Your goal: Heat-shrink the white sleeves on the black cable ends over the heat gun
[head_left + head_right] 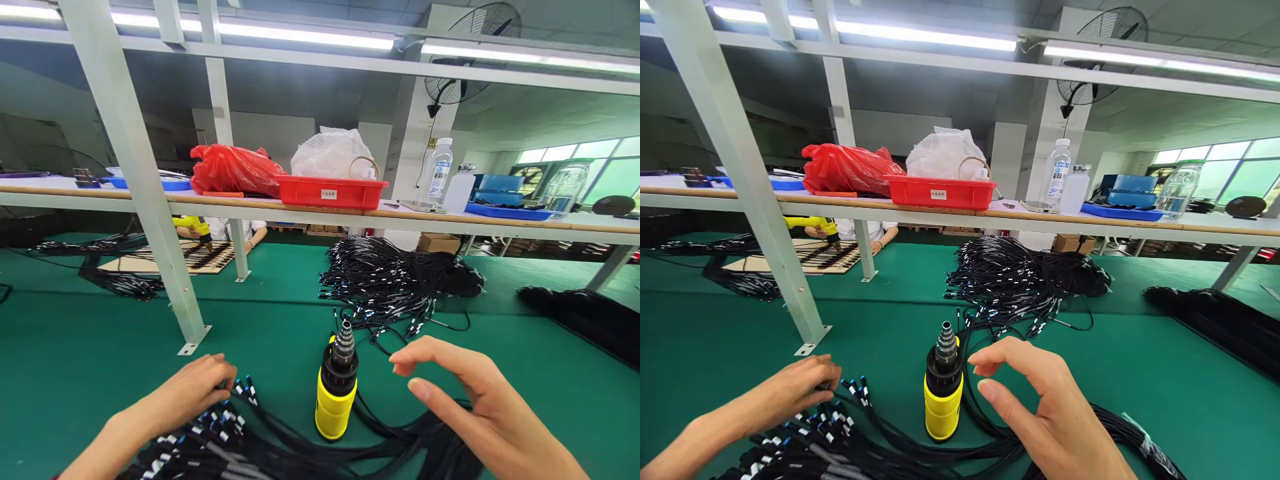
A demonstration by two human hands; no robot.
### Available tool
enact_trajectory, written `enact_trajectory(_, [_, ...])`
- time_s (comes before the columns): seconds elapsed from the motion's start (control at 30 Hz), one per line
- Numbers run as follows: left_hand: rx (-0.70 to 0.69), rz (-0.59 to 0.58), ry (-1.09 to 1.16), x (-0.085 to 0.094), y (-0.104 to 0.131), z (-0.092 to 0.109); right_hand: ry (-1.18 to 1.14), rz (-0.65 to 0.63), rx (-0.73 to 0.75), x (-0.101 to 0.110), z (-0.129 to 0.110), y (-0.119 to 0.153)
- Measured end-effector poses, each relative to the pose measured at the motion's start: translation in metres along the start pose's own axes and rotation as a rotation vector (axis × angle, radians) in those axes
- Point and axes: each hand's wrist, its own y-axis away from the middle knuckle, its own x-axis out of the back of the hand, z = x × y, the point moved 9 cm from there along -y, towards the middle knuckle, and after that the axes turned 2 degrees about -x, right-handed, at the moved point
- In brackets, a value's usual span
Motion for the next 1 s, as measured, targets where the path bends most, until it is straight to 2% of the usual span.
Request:
enact_trajectory(0.1, [0.003, -0.015, 0.026, 0.023, 0.011, 0.004, -0.013, -0.011, 0.016, 0.0, -0.001, 0.003])
enact_trajectory(0.17, [0.037, 0.021, -0.02, 0.033, 0.013, 0.003, -0.01, -0.014, 0.024, -0.001, 0.0, 0.005])
enact_trajectory(0.23, [0.048, 0.091, -0.058, 0.035, 0.01, 0.002, -0.002, -0.009, 0.034, 0.0, 0.001, 0.006])
enact_trajectory(0.27, [0.036, 0.115, -0.054, 0.03, 0.007, 0.004, 0.001, -0.005, 0.038, -0.001, 0.002, 0.007])
enact_trajectory(0.33, [-0.003, 0.116, -0.011, 0.007, -0.002, 0.009, 0.005, 0.0, 0.046, -0.002, 0.002, 0.007])
enact_trajectory(0.53, [-0.096, -0.067, 0.086, -0.091, -0.026, 0.038, 0.004, -0.002, 0.064, -0.005, -0.003, 0.007])
enact_trajectory(0.6, [-0.104, -0.116, 0.105, -0.111, -0.031, 0.043, -0.013, -0.007, 0.057, -0.005, -0.003, 0.007])
enact_trajectory(0.67, [-0.106, -0.147, 0.118, -0.121, -0.034, 0.044, -0.017, -0.011, 0.035, -0.005, -0.001, 0.008])
enact_trajectory(0.73, [-0.113, -0.159, 0.122, -0.122, -0.034, 0.045, -0.009, -0.02, 0.006, -0.006, 0.003, 0.008])
enact_trajectory(0.83, [-0.124, -0.143, 0.112, -0.107, -0.033, 0.045, 0.002, -0.033, -0.023, -0.007, 0.007, 0.009])
enact_trajectory(0.9, [-0.129, -0.119, 0.099, -0.088, -0.03, 0.047, -0.001, -0.035, -0.027, -0.007, 0.008, 0.01])
enact_trajectory(1.0, [-0.134, -0.074, 0.076, -0.051, -0.021, 0.049, -0.017, -0.034, -0.02, -0.005, 0.008, 0.009])
